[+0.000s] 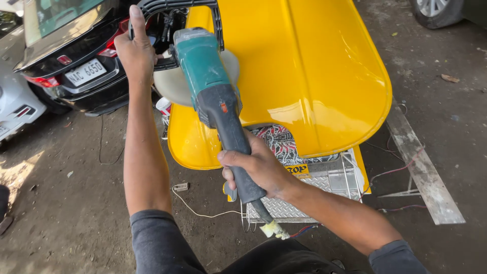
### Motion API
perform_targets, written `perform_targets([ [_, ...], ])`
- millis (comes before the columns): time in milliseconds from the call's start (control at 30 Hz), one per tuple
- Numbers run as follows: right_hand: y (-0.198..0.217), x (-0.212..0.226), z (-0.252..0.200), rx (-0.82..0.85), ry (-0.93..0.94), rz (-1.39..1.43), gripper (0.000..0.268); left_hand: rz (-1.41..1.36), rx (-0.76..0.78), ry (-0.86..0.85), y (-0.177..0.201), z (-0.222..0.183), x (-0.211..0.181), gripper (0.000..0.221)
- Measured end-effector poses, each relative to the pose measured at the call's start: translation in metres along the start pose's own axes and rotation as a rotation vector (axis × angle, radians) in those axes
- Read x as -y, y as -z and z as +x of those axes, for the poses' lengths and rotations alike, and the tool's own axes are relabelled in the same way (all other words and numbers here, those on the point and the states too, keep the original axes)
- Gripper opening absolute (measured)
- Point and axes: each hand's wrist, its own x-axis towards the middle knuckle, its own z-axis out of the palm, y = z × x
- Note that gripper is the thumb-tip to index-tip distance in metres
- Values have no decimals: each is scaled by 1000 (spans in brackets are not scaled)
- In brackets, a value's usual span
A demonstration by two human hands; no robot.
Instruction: Polishing a large yellow curved vehicle component with a power buffer.
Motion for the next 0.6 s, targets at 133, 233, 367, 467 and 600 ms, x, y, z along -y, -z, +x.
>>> perform_targets([
  [133, -5, 1, -7, 51, -57, 21, 34, 96, -41, 21, 18, -15, -8, 72],
  [233, 1, 9, -19, 80, -51, 44, 36, 81, -48, 39, 14, -21, -12, 73],
  [367, 15, 54, -40, 10, -165, -134, 40, 19, -51, 60, -9, -28, -21, 72],
  [467, 30, 103, -56, -113, -279, -256, 44, -16, -75, 118, -35, -32, -20, 66],
  [600, 66, 162, -71, -266, -412, -562, 38, -198, -121, 148, -92, -6, 61, 20],
])
